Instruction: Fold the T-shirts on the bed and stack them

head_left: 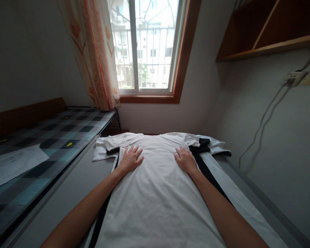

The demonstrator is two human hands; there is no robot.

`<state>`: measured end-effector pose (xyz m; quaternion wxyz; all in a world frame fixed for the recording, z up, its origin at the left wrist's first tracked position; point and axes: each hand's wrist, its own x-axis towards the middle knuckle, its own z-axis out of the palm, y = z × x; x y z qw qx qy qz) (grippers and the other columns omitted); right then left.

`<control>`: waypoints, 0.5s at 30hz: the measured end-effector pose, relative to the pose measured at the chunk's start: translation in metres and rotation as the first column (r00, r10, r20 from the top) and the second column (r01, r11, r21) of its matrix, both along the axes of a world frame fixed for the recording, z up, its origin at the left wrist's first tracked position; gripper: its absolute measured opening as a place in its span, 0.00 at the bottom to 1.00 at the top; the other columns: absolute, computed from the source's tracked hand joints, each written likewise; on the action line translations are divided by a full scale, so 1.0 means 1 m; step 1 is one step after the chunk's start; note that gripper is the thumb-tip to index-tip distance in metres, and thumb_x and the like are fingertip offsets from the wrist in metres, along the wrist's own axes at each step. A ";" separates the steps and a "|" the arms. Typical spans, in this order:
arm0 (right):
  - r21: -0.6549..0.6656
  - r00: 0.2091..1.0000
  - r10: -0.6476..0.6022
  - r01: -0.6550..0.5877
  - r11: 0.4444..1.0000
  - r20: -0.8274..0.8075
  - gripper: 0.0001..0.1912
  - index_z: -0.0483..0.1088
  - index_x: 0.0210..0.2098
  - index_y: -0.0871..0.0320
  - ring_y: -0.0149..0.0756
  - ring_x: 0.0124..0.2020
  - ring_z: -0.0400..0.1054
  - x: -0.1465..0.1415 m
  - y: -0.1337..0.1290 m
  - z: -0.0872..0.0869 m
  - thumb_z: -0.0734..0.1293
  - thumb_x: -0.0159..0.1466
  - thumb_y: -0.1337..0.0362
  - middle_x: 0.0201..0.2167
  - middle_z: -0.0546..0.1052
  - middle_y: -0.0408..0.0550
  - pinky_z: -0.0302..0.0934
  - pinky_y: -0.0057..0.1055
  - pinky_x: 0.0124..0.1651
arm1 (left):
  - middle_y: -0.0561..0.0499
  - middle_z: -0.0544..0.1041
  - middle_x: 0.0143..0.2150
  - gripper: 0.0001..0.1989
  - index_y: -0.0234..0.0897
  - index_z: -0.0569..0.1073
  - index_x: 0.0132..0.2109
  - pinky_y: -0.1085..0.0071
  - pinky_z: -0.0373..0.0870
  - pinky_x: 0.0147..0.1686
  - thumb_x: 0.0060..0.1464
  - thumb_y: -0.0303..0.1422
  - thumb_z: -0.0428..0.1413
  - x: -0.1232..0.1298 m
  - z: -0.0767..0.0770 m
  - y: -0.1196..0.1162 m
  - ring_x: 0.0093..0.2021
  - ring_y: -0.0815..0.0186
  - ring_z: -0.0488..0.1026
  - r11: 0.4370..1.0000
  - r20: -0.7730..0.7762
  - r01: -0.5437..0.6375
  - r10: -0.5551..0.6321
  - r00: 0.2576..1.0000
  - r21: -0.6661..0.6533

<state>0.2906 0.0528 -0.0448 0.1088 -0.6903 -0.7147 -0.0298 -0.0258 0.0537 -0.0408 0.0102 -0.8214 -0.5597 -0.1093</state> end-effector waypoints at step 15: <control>0.158 0.995 0.038 -0.023 0.987 -0.097 0.20 0.74 0.52 0.62 0.42 0.59 0.64 0.005 -0.018 -0.001 0.56 0.68 0.64 0.57 0.73 0.55 0.53 0.36 0.63 | 0.45 0.74 0.58 0.17 0.40 0.74 0.54 0.59 0.61 0.59 0.63 0.36 0.47 -0.001 0.009 -0.020 0.58 0.56 0.68 0.979 0.087 -0.142 0.130 0.988 0.148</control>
